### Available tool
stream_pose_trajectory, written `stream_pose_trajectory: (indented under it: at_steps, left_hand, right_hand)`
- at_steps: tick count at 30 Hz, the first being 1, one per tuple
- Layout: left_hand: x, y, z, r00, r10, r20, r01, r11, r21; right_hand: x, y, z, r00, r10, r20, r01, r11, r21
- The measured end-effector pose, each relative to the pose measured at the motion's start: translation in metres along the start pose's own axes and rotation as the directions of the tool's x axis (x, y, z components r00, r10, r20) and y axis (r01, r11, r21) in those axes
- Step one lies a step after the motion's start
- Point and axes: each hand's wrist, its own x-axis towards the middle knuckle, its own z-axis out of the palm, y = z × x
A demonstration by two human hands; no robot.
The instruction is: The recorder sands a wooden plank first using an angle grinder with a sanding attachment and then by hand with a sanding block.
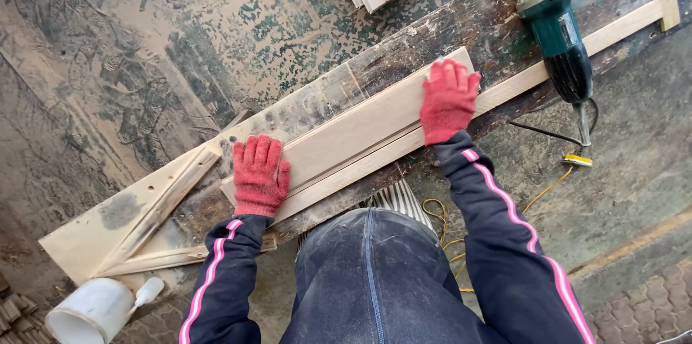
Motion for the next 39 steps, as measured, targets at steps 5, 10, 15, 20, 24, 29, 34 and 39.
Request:
stream_pose_trajectory:
  at_steps: [5,10,15,20,24,29,34,39]
  left_hand:
    - [-0.002,-0.003,0.003,1.000,0.011,0.011,-0.011,1.000,0.004]
    - [0.000,-0.004,0.004,0.999,0.032,0.034,-0.032,0.999,0.012]
    - [0.000,0.001,0.005,1.000,0.000,0.029,0.000,1.000,0.023]
    - [0.000,0.000,0.003,0.998,0.013,0.067,-0.013,1.000,0.013]
    - [0.005,0.001,0.003,0.999,0.004,0.051,-0.005,1.000,0.013]
    - [0.002,0.002,0.005,0.999,0.028,0.031,-0.028,1.000,0.002]
    - [0.002,0.004,0.003,0.998,-0.006,0.055,0.006,1.000,0.012]
    - [0.013,0.005,-0.004,0.999,0.011,0.054,-0.010,1.000,-0.014]
  right_hand:
    - [-0.089,-0.128,0.103,0.963,-0.231,-0.137,0.259,0.932,0.252]
    - [-0.084,-0.075,0.056,0.941,-0.330,-0.069,0.333,0.879,0.342]
    - [-0.035,0.026,-0.006,0.964,0.105,0.243,-0.134,0.985,0.105]
    - [-0.094,-0.071,-0.057,0.820,-0.192,0.539,0.089,0.973,0.212]
    - [-0.057,0.005,-0.031,0.924,-0.031,0.381,-0.009,0.995,0.103]
    - [-0.064,0.036,0.016,0.951,0.285,0.116,-0.290,0.957,0.022]
    - [-0.087,-0.065,-0.026,0.948,-0.069,0.312,-0.096,0.869,0.485]
    - [-0.047,0.030,0.064,0.991,-0.040,0.125,0.036,0.999,0.033]
